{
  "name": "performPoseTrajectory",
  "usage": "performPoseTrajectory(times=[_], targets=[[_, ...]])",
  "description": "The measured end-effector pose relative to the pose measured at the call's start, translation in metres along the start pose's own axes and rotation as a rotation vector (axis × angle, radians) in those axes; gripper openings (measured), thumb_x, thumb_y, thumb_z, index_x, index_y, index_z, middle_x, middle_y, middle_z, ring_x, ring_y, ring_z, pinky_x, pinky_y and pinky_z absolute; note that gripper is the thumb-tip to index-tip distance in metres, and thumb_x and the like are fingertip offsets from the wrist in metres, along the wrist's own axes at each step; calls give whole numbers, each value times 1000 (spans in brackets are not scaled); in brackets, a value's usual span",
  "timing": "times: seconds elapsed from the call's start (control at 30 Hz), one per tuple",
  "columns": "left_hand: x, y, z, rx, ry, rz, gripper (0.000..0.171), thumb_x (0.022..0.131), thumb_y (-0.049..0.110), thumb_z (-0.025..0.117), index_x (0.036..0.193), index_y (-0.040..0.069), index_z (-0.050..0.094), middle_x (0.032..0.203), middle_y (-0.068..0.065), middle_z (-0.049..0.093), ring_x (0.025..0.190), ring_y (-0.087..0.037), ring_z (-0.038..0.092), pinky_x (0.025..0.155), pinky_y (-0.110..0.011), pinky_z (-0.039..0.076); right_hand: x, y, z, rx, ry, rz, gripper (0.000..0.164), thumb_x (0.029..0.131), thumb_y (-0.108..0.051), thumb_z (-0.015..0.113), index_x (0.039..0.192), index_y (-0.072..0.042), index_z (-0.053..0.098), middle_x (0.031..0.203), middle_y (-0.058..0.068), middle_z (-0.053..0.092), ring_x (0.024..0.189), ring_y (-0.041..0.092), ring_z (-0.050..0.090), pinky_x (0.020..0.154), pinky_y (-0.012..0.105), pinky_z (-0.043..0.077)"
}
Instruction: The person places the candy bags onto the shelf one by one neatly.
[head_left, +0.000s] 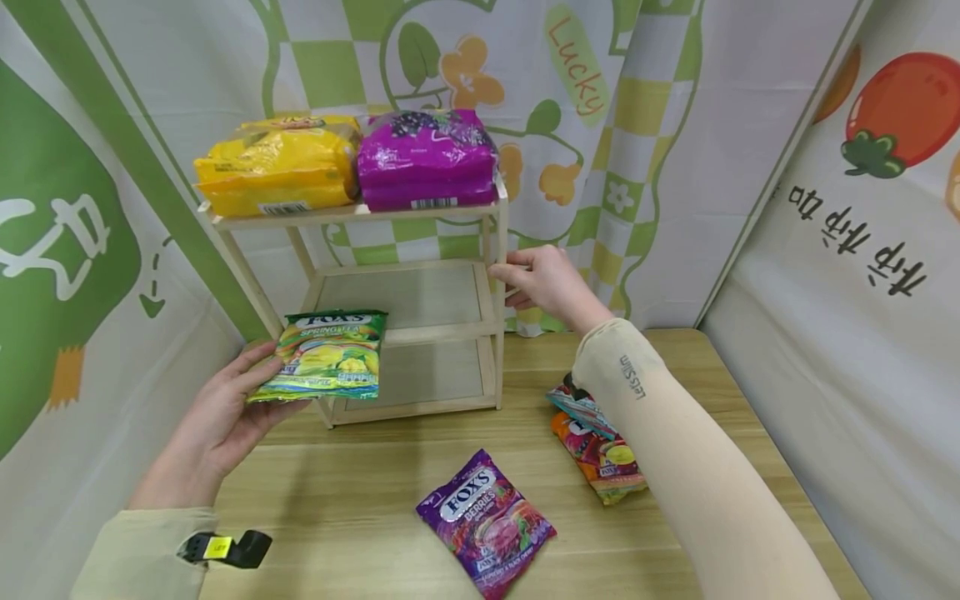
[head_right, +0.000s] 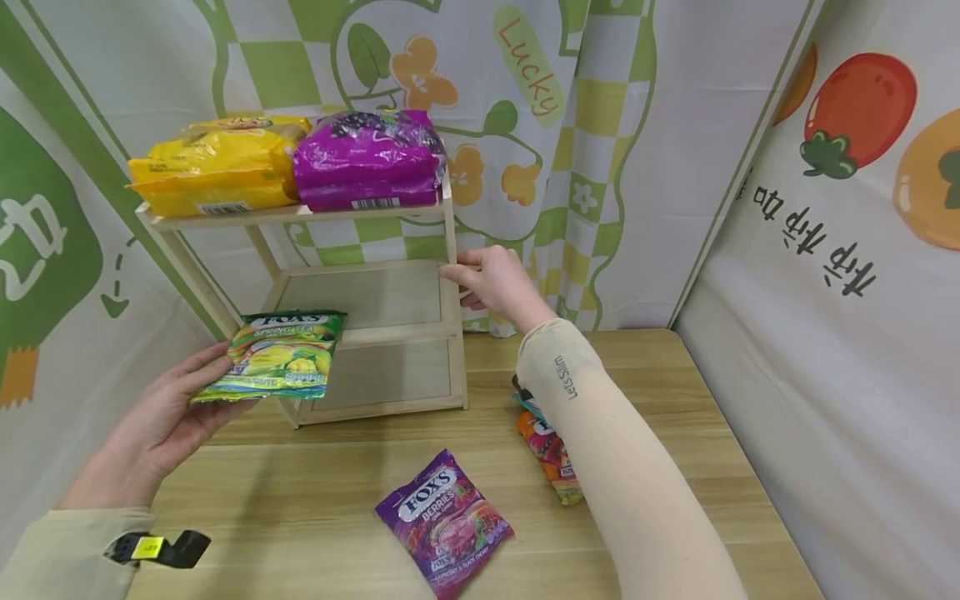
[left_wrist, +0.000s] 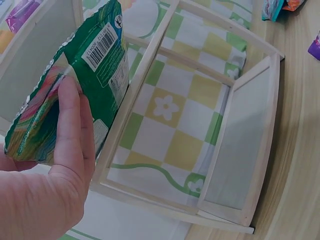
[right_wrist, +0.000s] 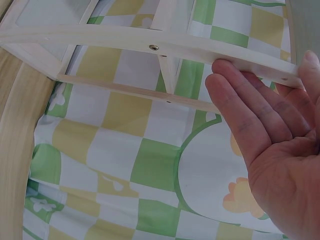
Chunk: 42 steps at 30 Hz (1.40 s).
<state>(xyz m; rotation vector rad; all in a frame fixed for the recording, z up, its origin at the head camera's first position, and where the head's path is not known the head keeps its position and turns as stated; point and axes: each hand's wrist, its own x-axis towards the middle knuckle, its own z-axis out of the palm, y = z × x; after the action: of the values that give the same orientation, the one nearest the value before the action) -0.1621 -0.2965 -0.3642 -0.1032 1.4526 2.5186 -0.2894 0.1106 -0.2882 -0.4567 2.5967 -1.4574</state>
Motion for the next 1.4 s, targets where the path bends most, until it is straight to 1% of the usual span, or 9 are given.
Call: performPoseTrajectory(times=[0.23, 0.4, 0.73, 0.83, 0.97, 1.07, 1.23, 1.33, 1.4], targets=[[-5, 0, 1, 38, 25, 71, 65, 106, 8, 53, 158, 14, 16, 121, -7, 55, 102, -20, 70, 88, -38, 62, 0, -1, 0, -3, 3, -6, 47, 102, -38, 64, 138, -7, 64, 133, 14, 67, 91, 22, 75, 78, 32, 64], [-9, -2, 4, 102, 36, 144, 45, 105, 3, 54, 143, 14, 33, 133, -5, 42, 102, -17, 68, 86, -37, 63, 0, 0, -1, -3, 5, -8, 49, 102, -38, 63, 140, -6, 63, 134, 14, 66, 92, 23, 74, 78, 31, 64], [-16, -6, 19, 251, 29, 272, 58, 96, -11, 61, 146, 4, 35, 142, -6, 24, 98, -16, 70, 87, -31, 62, -1, -2, 0, -1, 7, -1, 47, 103, -37, 63, 139, -7, 63, 133, 14, 66, 92, 22, 74, 78, 31, 64], [-20, -5, 26, 347, 47, 284, 65, 93, -10, 66, 149, 5, 36, 146, -8, 19, 99, -12, 68, 87, -24, 60, -1, -2, 0, -4, 6, -2, 47, 102, -37, 63, 139, -7, 63, 133, 14, 66, 93, 22, 74, 78, 31, 64], [-24, -5, 33, 475, 108, 278, 70, 90, -4, 75, 150, 13, 44, 141, -9, 32, 98, -9, 64, 81, -17, 57, -1, -1, -1, -7, 8, -1, 48, 102, -38, 63, 139, -7, 63, 133, 14, 67, 93, 22, 74, 78, 31, 64], [-25, -5, 39, 637, 156, 284, 68, 89, 0, 77, 149, 14, 48, 145, -10, 32, 100, -8, 60, 79, -15, 56, 0, -1, 0, -6, 8, 0, 48, 102, -38, 63, 139, -7, 63, 132, 14, 67, 93, 23, 74, 79, 32, 64], [-25, -7, 48, 974, 245, 346, 60, 91, 2, 76, 146, 6, 53, 159, -17, 25, 116, -20, 52, 78, -8, 53, 0, 0, 0, -13, 8, -2, 47, 103, -38, 63, 138, -7, 64, 132, 14, 67, 93, 22, 74, 80, 32, 64], [-23, -9, 51, 1090, 292, 398, 55, 89, 0, 77, 141, 2, 58, 155, -18, 33, 120, -26, 49, 78, -4, 50, 0, 0, 1, -16, 7, -2, 46, 103, -38, 63, 138, -8, 64, 132, 13, 67, 93, 22, 74, 80, 33, 64], [-22, -11, 51, 1151, 321, 440, 50, 88, 0, 77, 136, 2, 62, 150, -16, 40, 117, -22, 50, 76, -2, 49, 0, 0, 1, -17, 6, 0, 46, 103, -38, 63, 138, -8, 65, 133, 13, 67, 93, 22, 74, 80, 33, 64]])
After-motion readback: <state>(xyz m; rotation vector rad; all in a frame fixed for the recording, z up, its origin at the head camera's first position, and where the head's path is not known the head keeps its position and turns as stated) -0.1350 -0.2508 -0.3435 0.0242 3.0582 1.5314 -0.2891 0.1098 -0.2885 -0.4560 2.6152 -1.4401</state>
